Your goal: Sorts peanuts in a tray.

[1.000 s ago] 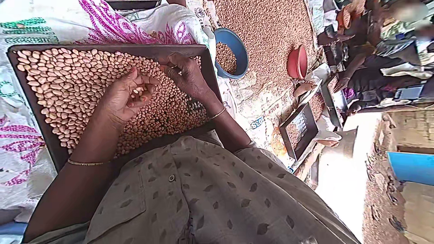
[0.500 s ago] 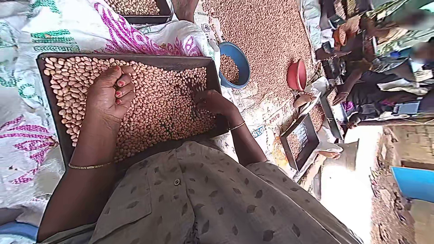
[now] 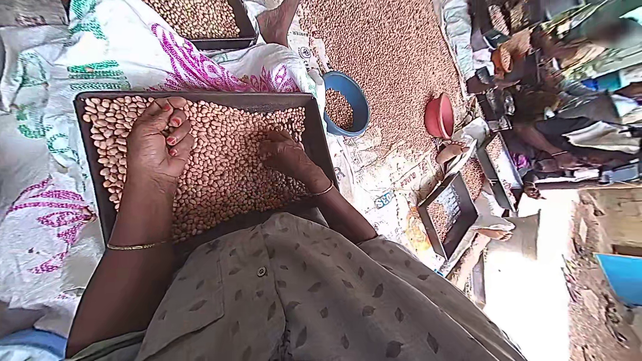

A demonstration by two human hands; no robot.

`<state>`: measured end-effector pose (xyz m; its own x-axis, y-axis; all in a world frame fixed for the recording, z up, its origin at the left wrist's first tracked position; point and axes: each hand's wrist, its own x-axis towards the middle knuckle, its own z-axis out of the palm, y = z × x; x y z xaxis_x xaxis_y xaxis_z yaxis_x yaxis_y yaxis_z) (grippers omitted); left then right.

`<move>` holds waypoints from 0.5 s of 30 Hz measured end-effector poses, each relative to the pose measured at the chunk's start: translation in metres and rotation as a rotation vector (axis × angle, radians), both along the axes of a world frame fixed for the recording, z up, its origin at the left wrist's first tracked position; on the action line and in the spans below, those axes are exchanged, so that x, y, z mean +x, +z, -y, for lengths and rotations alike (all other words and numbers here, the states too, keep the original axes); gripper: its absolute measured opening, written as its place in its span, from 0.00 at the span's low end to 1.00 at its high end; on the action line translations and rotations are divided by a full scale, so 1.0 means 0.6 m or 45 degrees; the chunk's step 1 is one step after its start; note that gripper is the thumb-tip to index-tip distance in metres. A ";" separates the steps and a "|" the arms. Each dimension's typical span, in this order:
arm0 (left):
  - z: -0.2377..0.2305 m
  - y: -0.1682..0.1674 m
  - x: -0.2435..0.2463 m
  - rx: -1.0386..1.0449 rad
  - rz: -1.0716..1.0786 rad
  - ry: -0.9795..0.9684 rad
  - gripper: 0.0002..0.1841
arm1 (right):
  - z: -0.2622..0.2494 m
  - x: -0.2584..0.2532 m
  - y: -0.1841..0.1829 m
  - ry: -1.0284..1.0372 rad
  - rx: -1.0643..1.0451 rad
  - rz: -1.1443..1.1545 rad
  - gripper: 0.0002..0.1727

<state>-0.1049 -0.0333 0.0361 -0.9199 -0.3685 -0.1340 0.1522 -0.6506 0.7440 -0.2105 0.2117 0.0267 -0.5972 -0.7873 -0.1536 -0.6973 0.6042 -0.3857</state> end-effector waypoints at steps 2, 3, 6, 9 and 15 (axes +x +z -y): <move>-0.002 0.002 0.000 0.010 -0.006 -0.028 0.18 | -0.061 -0.010 -0.001 -0.043 -0.016 0.062 0.16; -0.003 0.002 -0.001 0.022 -0.004 -0.038 0.18 | -0.089 -0.010 0.001 -0.043 -0.051 0.159 0.17; -0.004 0.006 -0.002 0.042 0.004 -0.041 0.18 | -0.126 0.012 0.058 -0.048 -0.097 0.591 0.12; -0.002 0.002 -0.003 0.030 -0.004 -0.040 0.18 | -0.108 -0.002 0.070 0.040 -0.221 0.568 0.12; -0.002 -0.002 -0.001 -0.020 0.022 -0.047 0.18 | 0.028 -0.069 0.020 0.113 -0.217 -0.169 0.16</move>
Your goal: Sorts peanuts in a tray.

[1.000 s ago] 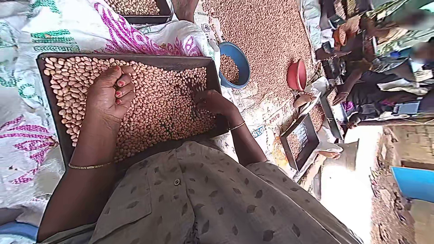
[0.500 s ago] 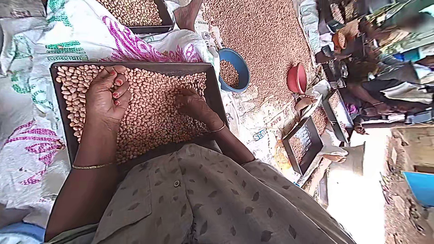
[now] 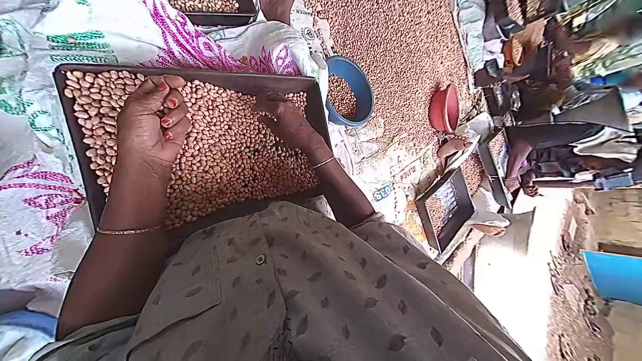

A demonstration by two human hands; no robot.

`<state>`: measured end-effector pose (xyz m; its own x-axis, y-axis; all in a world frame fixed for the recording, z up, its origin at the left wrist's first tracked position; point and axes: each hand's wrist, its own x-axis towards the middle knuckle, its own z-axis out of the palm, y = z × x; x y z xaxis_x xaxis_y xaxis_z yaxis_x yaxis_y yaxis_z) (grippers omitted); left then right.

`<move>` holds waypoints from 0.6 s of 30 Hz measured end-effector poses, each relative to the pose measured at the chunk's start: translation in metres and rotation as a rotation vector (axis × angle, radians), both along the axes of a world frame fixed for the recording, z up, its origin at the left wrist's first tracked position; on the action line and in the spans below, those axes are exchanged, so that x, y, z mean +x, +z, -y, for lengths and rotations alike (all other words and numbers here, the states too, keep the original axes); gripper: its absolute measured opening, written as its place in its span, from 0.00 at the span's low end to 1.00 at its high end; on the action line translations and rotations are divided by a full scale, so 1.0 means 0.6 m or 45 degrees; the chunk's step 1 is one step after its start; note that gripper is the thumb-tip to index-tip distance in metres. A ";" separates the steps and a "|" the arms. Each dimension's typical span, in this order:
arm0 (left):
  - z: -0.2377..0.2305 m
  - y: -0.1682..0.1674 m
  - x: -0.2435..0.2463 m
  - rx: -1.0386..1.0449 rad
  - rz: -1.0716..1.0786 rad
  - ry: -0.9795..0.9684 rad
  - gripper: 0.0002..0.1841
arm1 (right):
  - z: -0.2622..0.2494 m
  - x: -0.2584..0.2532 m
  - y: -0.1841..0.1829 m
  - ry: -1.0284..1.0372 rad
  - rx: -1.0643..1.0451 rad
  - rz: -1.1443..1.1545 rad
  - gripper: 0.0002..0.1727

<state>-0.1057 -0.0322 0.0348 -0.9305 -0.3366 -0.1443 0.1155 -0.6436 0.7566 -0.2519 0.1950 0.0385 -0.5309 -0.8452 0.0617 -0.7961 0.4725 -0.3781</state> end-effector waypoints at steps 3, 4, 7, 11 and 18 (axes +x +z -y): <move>0.002 0.000 -0.001 -0.007 0.017 0.003 0.17 | 0.012 -0.017 -0.020 -0.180 0.225 -0.105 0.19; 0.003 -0.001 -0.002 -0.003 0.017 0.004 0.17 | 0.000 -0.021 -0.023 -0.239 0.222 -0.110 0.19; 0.004 -0.001 -0.003 0.029 0.004 0.004 0.18 | -0.051 -0.020 -0.013 -0.363 0.341 -0.059 0.20; 0.005 -0.002 -0.005 0.044 -0.029 -0.006 0.18 | -0.116 0.021 -0.003 -0.284 0.418 -0.017 0.14; 0.004 0.001 -0.004 0.038 0.010 0.000 0.17 | -0.145 0.073 0.054 -0.171 0.551 0.454 0.12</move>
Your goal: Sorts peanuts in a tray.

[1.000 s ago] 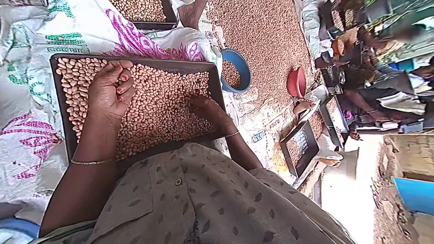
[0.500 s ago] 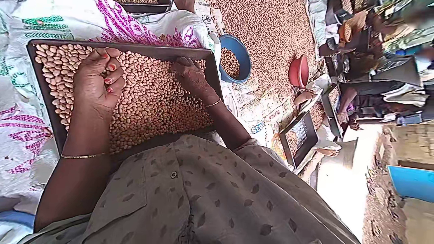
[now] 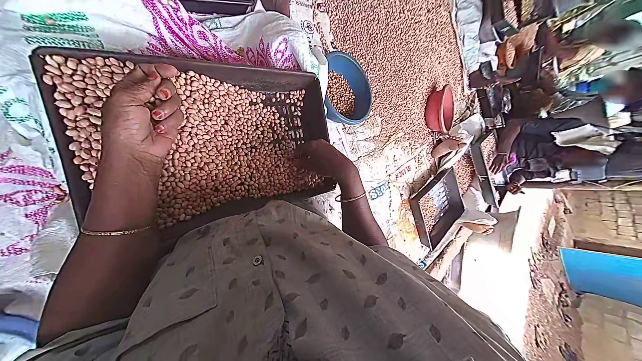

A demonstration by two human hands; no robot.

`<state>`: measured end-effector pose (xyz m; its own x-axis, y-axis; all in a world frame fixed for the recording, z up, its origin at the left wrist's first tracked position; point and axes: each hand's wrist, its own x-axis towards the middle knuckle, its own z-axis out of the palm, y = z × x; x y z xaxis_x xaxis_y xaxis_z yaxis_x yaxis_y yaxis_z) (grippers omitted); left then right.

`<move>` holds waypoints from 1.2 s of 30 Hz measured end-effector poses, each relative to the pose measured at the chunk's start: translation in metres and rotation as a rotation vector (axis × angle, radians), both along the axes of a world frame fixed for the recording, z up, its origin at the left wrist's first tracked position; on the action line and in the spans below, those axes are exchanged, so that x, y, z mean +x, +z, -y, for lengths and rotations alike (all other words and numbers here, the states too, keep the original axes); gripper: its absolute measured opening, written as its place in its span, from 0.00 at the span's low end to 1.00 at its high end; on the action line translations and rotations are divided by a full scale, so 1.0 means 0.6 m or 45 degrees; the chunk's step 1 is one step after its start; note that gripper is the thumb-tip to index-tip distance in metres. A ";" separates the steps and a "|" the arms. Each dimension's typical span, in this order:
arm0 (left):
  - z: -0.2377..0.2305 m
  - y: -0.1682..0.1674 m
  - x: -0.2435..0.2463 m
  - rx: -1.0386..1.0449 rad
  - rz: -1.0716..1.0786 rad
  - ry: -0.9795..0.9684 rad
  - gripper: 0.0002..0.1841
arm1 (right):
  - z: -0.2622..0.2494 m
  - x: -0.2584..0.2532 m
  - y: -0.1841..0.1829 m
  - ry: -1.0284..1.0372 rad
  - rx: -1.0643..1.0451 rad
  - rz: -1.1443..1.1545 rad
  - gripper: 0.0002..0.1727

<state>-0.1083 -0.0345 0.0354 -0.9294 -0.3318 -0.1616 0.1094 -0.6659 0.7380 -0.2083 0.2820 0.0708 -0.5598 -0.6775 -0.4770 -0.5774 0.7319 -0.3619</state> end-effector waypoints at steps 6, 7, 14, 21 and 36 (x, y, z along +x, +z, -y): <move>-0.009 0.002 0.008 -0.012 -0.011 0.017 0.17 | 0.146 0.010 -0.016 0.247 -0.692 -0.292 0.10; -0.005 -0.002 0.005 -0.009 -0.023 0.020 0.18 | 0.180 0.023 -0.025 0.334 -0.698 -0.266 0.13; 0.002 -0.006 0.003 -0.011 -0.005 0.045 0.18 | 0.172 -0.019 -0.070 0.110 -0.318 -0.331 0.15; -0.002 0.009 0.003 0.037 -0.012 0.022 0.17 | 0.027 -0.032 -0.032 0.001 -0.505 0.327 0.08; 0.004 0.007 0.004 0.019 0.011 0.034 0.17 | 0.228 -0.017 -0.100 0.088 -0.634 -0.368 0.12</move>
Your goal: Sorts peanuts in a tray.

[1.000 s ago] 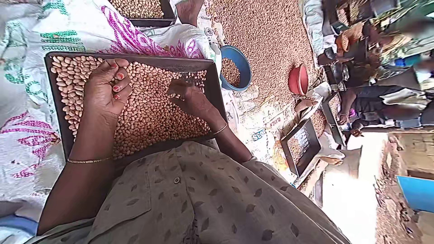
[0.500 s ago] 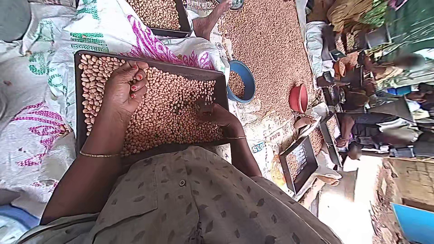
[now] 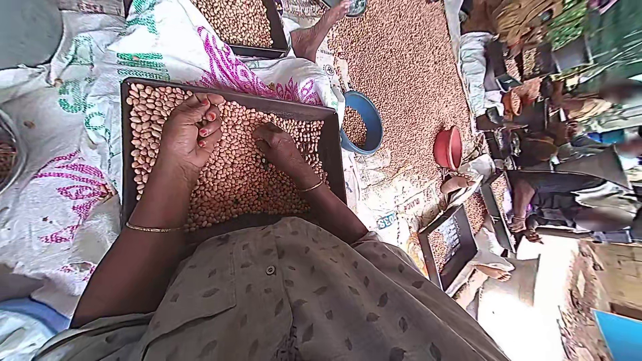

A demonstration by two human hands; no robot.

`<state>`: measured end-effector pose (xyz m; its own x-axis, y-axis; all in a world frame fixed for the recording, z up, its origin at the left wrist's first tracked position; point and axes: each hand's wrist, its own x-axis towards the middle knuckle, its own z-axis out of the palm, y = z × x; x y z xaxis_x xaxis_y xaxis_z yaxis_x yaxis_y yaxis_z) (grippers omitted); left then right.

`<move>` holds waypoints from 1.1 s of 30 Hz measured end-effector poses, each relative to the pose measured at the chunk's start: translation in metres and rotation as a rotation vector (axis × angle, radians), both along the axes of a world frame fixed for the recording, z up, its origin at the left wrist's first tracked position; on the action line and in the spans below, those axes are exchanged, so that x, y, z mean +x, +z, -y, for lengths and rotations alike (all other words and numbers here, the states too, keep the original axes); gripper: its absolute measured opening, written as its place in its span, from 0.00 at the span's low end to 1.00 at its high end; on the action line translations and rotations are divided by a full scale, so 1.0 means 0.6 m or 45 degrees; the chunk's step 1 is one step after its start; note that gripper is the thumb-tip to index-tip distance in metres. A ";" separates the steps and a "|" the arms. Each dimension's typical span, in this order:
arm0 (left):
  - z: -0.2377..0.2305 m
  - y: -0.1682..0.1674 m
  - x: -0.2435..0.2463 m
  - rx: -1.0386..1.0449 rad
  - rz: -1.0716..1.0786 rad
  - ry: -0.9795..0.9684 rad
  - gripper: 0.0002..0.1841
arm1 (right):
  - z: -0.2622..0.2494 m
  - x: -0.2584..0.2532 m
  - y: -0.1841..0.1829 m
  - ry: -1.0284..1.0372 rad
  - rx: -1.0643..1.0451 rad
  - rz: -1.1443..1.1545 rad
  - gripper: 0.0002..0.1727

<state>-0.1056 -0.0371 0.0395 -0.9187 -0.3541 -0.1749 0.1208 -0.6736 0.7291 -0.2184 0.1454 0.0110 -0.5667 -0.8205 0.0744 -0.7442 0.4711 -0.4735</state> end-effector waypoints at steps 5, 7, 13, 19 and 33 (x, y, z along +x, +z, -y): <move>-0.007 0.001 -0.003 -0.014 0.016 -0.035 0.17 | -0.025 -0.020 0.008 -0.147 -0.238 0.110 0.12; -0.013 0.002 -0.002 -0.087 0.107 -0.115 0.19 | -0.033 -0.028 0.012 -0.230 -0.346 0.195 0.13; -0.049 0.004 -0.005 -0.257 0.453 -0.518 0.29 | -0.018 0.029 0.072 -0.004 -0.764 0.371 0.14; -0.030 0.000 -0.007 0.055 0.264 -0.284 0.19 | -0.013 0.011 0.036 -0.139 -0.563 0.134 0.11; -0.005 0.002 -0.001 0.079 0.029 -0.030 0.19 | -0.132 -0.029 0.070 0.128 0.198 0.452 0.09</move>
<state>-0.1062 -0.0339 0.0406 -0.9221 -0.3204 -0.2168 0.0885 -0.7203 0.6880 -0.2356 0.2246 0.0530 -0.4511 -0.8593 -0.2412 -0.5932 0.4905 -0.6384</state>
